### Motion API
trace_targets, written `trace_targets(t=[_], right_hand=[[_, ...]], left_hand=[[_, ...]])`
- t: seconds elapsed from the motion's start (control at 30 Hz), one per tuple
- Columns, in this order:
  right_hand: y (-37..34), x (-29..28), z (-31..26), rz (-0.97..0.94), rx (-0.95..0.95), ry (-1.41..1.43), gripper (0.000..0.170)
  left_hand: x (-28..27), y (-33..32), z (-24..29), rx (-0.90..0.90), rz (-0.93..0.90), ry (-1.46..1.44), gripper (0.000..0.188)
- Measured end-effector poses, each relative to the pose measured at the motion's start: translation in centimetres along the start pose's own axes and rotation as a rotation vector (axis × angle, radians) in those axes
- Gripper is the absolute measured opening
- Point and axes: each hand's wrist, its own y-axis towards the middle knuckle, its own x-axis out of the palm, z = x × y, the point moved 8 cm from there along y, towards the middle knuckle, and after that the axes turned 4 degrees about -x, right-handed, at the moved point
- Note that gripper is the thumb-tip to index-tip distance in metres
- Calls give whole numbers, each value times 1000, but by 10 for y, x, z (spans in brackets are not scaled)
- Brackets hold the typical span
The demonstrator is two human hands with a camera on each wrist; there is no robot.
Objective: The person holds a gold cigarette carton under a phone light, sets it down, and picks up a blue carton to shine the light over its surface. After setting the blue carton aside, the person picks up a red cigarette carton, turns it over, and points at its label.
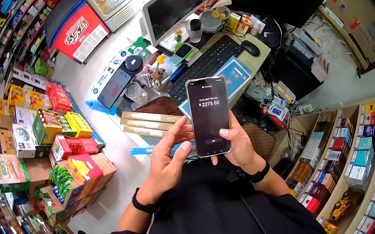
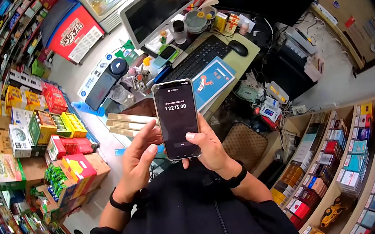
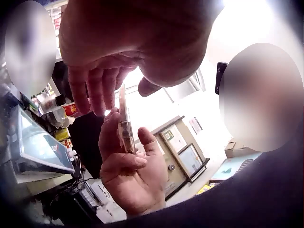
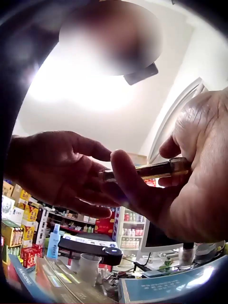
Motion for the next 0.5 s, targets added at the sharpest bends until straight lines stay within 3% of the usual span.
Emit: trace_targets(t=[0.1,0.2,0.5], right_hand=[[-1,3,6,-59,23,-33,62],[-1,17,6,-114,61,-104,65],[-3,21,18,-146,168,-183,72]], left_hand=[[-3,1,2,50,28,54,57],[-15,7,8,86,82,-76,58],[-22,9,9,30,140,-199,63]])
